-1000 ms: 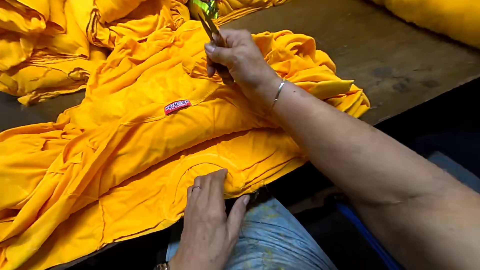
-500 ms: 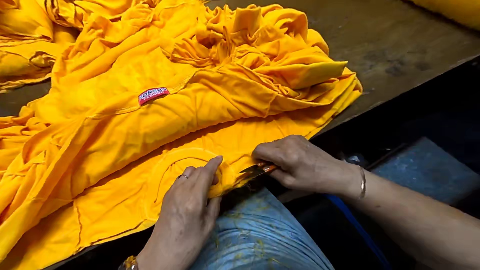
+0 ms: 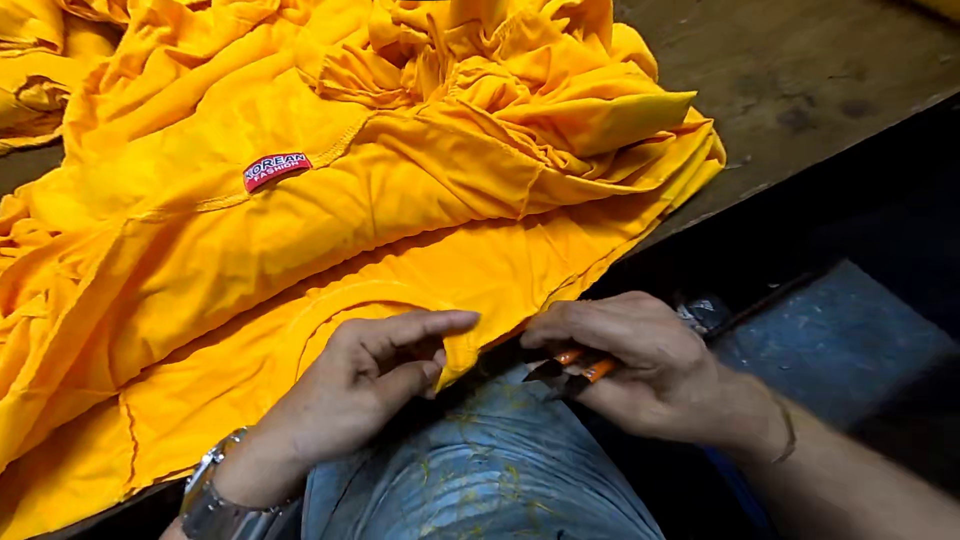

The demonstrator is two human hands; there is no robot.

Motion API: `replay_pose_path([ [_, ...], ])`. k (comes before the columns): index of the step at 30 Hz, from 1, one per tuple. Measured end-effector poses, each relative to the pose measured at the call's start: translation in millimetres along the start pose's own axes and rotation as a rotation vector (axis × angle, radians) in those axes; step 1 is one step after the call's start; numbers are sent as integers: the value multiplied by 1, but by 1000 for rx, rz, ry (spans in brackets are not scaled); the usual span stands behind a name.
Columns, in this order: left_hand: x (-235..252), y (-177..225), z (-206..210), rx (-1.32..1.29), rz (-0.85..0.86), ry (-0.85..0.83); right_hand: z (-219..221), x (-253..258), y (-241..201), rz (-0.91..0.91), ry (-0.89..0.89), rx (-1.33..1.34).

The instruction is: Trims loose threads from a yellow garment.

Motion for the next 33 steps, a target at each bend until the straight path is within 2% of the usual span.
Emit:
replay_pose_path([
  [3, 1, 3, -7, -28, -79, -27, 23, 2, -7, 95, 158, 211],
  [8, 2, 12, -8, -43, -30, -49, 48, 7, -12, 22, 223, 69],
  [11, 1, 12, -10, -18, 7, 36, 47, 7, -10, -1, 275, 138],
  [15, -1, 7, -16, -139, -86, 156, 61, -5, -14, 24, 135, 220],
  [19, 0, 6, -24, -51, -86, 286, 80, -34, -26, 50, -70, 242],
  [22, -5, 10, -24, 18, -64, 336, 71, -34, -19, 169, 30, 279],
  [25, -12, 16, -20, 48, -14, 356, 54, -20, 4, 393, 178, 267],
  [30, -18, 17, -17, 145, 21, 393, 68, -13, 15, 643, 216, 409],
  [33, -20, 13, -19, 94, -7, 410, 75, -16, 14, 686, 244, 466],
])
Point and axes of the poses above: each hand's wrist, its own x-axis towards the middle knuckle, its own z-axis out of the palm, y = z × x, the point moved 9 cm from there along x, towards the middle knuckle, and after that the axes turned 15 degrees about y, right-handed, at the moved point
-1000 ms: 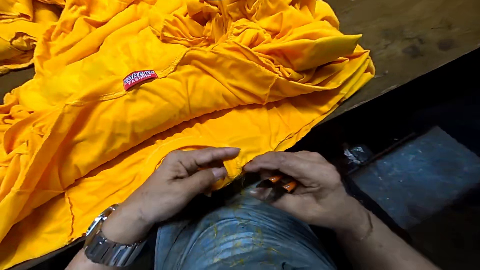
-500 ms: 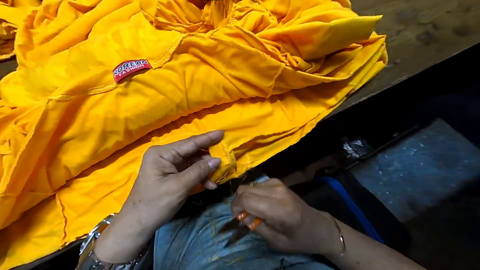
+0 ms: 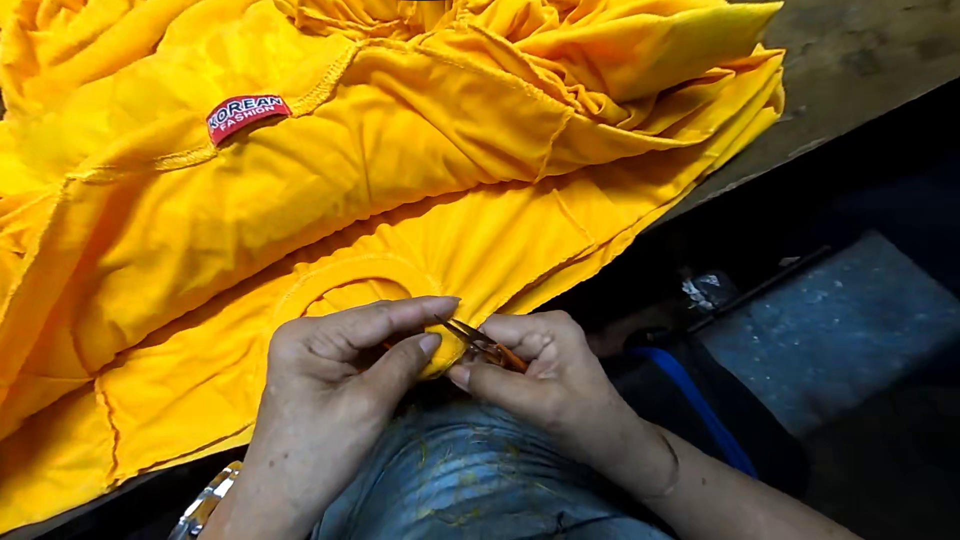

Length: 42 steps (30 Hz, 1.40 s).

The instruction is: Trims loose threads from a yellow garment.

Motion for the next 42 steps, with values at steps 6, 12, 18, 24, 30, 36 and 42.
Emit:
replay_pose_path([
  [6, -9, -5, -1, -58, -41, 29, -1, -6, 7, 67, -50, 94],
  [12, -16, 2, 1, 5, 67, 27, -7, -8, 10, 66, 17, 76],
  [18, -19, -12, 7, -97, -102, 80, -13, -18, -22, -315, 64, -124],
  [24, -18, -19, 14, -157, -214, 92, -4, -34, -37, -648, 23, -376],
  [30, -19, -30, 15, -239, -297, 53, -2, -40, -35, -688, -40, -493],
  [36, -21, -34, 1, -335, -356, 83, -26, -31, -36, -734, 125, -803],
  [42, -26, -33, 2, -325, -357, 115, -15, -34, -40, -816, 149, -839],
])
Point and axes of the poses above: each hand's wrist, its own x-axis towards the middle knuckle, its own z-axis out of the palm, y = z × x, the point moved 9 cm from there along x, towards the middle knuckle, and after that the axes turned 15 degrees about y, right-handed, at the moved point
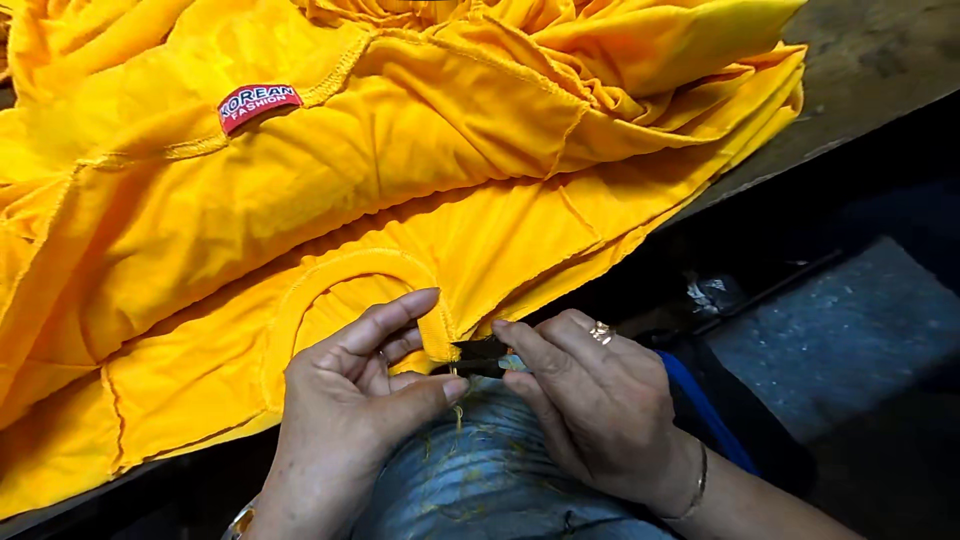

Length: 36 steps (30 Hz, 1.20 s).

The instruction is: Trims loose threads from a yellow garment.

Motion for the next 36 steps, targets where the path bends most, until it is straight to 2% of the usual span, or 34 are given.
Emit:
replay_pose_path([
  [15, 2, 1, -2, -41, -18, 0, 2, 7, 1, -59, -30, 20],
  [27, 0, 3, -2, 52, 54, 10, 10, 10, -2, -49, -7, -10],
  [36, 4, -5, -10, -90, -141, -3, 8, 4, -2, -78, -3, 38],
])
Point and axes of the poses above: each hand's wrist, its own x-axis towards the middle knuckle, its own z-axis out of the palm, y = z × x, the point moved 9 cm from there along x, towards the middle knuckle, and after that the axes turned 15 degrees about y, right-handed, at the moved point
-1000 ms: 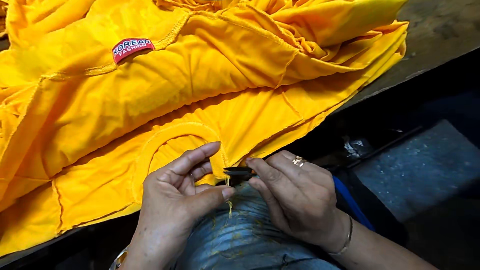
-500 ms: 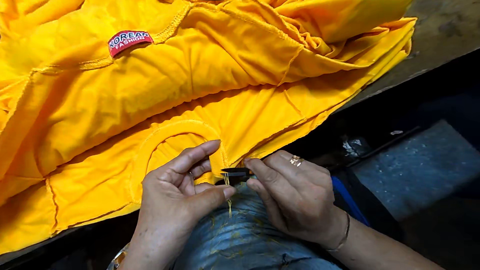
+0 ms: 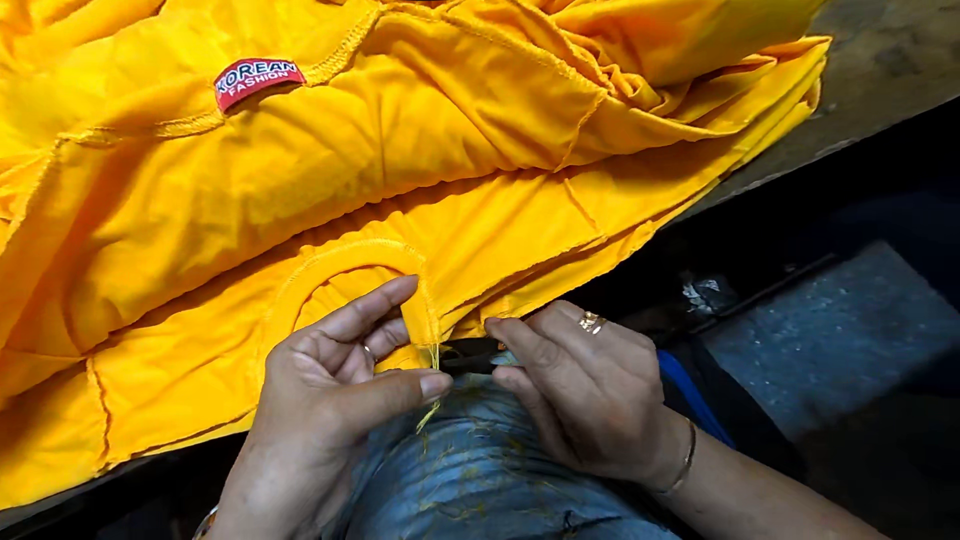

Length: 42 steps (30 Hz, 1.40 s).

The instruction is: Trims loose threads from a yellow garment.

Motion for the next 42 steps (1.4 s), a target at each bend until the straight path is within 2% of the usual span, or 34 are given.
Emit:
replay_pose_path([
  [10, -1, 1, 0, 67, 57, 48, 10, 3, -1, 9, 19, -25],
  [18, -1, 1, -1, 87, 3, 47, 9, 2, 4, 13, 37, -3],
  [20, 0, 1, -2, 71, -6, 27, 8, 2, 9, 62, 14, 38],
  [22, 1, 5, -4, 88, 15, 10, 7, 1, 19, 199, 4, 159],
  [25, 5, 13, -2, 241, 150, -22, 17, -3, 34, 531, -49, 414],
  [27, 8, 19, 3, 401, 284, -3, 25, -3, 37, 657, -94, 510],
  [32, 4, 37, 19, 666, 658, -23, 32, 5, 34, 725, -164, 438],
  [35, -4, 56, 25, 732, 877, -58, 28, 13, 34, 761, -124, 529],
  [37, -3, 63, 24, 622, 859, -103, 26, 18, 33, 776, -97, 609],
  [42, 6, 59, 8, 441, 654, -74, 39, 16, 24, 788, -126, 651],
])
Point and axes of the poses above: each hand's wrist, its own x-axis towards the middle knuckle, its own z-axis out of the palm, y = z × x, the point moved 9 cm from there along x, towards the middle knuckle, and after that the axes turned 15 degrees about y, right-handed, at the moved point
